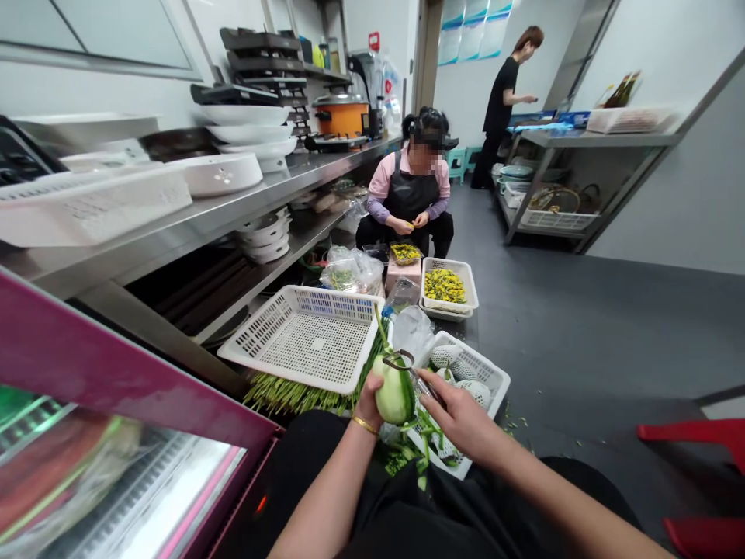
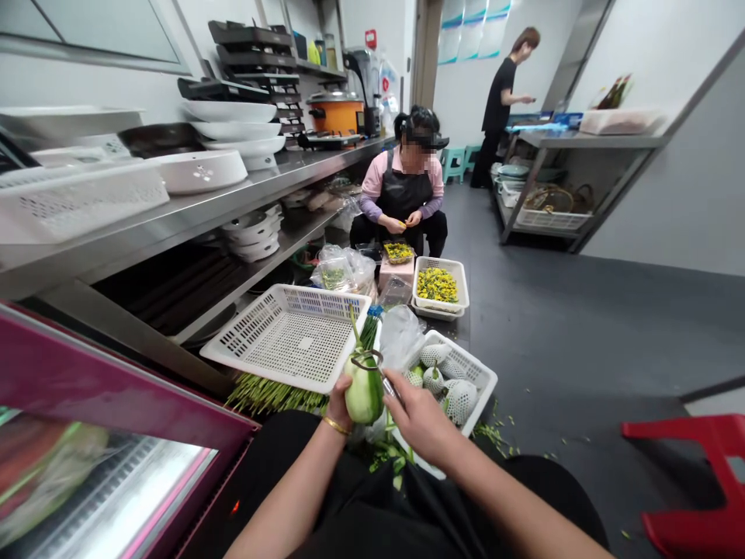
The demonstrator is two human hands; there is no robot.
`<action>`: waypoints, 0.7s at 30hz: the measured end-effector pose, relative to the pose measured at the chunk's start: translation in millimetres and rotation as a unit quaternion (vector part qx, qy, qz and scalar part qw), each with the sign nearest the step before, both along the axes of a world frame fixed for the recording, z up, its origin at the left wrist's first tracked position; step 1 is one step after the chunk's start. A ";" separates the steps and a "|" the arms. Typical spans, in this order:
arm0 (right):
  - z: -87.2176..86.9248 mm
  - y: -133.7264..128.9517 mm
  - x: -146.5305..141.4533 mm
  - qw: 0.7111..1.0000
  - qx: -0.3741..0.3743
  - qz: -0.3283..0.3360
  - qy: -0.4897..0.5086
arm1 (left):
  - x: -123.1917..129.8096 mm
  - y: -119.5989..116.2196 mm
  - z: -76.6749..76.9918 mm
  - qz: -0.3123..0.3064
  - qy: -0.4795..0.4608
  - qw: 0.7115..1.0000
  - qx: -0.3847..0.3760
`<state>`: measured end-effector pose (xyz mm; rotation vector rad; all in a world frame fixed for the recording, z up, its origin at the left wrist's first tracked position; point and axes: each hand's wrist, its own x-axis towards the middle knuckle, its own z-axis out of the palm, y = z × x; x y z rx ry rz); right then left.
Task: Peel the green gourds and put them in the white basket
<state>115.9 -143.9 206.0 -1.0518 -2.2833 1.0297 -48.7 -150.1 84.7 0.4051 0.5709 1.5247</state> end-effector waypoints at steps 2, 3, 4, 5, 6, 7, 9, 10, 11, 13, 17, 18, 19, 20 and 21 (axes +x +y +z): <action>-23.7 -17.5 9.0 1.000 0.005 -0.012 0.003 | 0.6 2.3 -5.1 0.022 -0.012 0.999 -0.024; -35.9 -27.6 17.4 1.000 0.004 -0.017 -0.007 | 0.7 4.0 -7.4 0.038 -0.018 0.998 -0.042; -47.0 -37.5 27.9 1.000 -0.004 -0.015 -0.027 | 0.5 6.0 -9.2 0.059 -0.025 0.996 -0.066; -56.2 -46.4 39.8 0.998 -0.020 -0.004 -0.056 | 0.0 8.1 -10.4 0.084 -0.032 0.992 -0.090; -62.6 -53.5 52.2 0.995 -0.044 0.012 -0.088 | -0.6 10.4 -10.8 0.109 -0.040 0.987 -0.112; -65.6 -58.0 64.1 0.990 -0.069 0.027 -0.118 | -1.4 12.4 -10.4 0.130 -0.050 0.982 -0.125; -61.1 -57.9 81.6 0.983 -0.101 0.040 -0.149 | -2.6 14.9 -8.3 0.136 -0.074 0.980 -0.125; -54.2 -53.3 85.3 0.983 -0.102 0.035 -0.147 | -2.7 15.1 -7.0 0.124 -0.083 0.982 -0.117; -45.2 -46.2 84.9 0.986 -0.095 0.025 -0.135 | -2.5 14.5 -5.9 0.104 -0.089 0.984 -0.110; -24.6 -27.1 72.2 0.993 -0.063 0.012 -0.097 | -1.0 11.7 -4.5 0.069 -0.085 0.988 -0.107; 0.8 10.1 21.9 0.998 0.002 -0.022 -0.057 | 2.3 5.1 -3.6 0.050 -0.029 0.994 -0.090; 0.6 14.4 10.8 0.998 0.010 -0.030 -0.060 | 2.7 4.4 -3.4 0.053 -0.016 0.995 -0.079; -2.3 15.2 2.5 0.997 0.015 -0.034 -0.063 | 2.8 4.2 -3.3 0.059 -0.007 0.996 -0.069; -7.7 12.4 -2.3 0.997 0.018 -0.032 -0.062 | 2.7 4.6 -3.4 0.068 -0.002 0.996 -0.061; -15.0 5.9 -3.3 0.998 0.018 -0.026 -0.058 | 2.3 5.5 -3.7 0.083 -0.001 0.995 -0.060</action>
